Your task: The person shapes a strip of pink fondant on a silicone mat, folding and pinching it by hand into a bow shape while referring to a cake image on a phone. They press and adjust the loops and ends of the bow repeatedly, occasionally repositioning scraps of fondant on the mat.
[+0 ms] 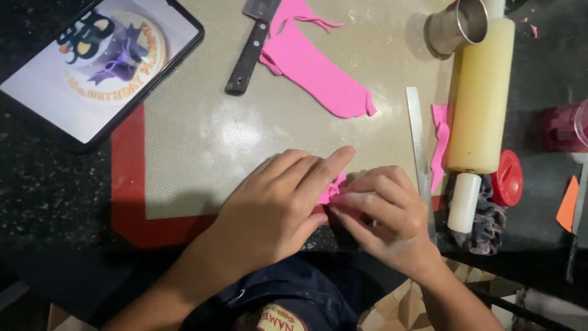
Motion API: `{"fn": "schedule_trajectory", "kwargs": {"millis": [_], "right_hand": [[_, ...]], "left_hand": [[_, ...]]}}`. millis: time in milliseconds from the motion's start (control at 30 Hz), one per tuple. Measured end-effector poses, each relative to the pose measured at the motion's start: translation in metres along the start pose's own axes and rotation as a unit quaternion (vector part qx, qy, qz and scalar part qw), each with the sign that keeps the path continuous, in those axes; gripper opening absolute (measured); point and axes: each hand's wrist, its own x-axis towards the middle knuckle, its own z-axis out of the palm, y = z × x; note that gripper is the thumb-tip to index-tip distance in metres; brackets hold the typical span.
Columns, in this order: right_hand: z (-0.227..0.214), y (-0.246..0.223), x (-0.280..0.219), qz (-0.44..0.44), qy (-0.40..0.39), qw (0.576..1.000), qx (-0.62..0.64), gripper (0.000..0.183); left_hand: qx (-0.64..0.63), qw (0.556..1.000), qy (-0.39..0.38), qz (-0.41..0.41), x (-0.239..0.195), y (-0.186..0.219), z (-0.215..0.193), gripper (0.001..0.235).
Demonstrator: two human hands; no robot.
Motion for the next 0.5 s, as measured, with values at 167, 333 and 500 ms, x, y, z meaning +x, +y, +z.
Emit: {"fn": "schedule_trajectory", "kwargs": {"millis": [167,333,500], "right_hand": [[0.0,-0.004,0.002,0.067,0.029,0.997,0.018,0.025],[0.0,-0.001,0.001,0.081,0.015,0.996,0.037,0.023],[-0.015,0.002,0.015,0.084,0.018,0.996,0.021,0.023]], "left_hand": [[-0.025,1.0,0.007,0.003,0.0,0.001,-0.002,0.084],[-0.031,0.999,0.008,0.005,0.0,-0.002,0.0,0.079],[-0.025,0.999,0.02,0.036,0.001,-0.003,0.001,0.07]]}}
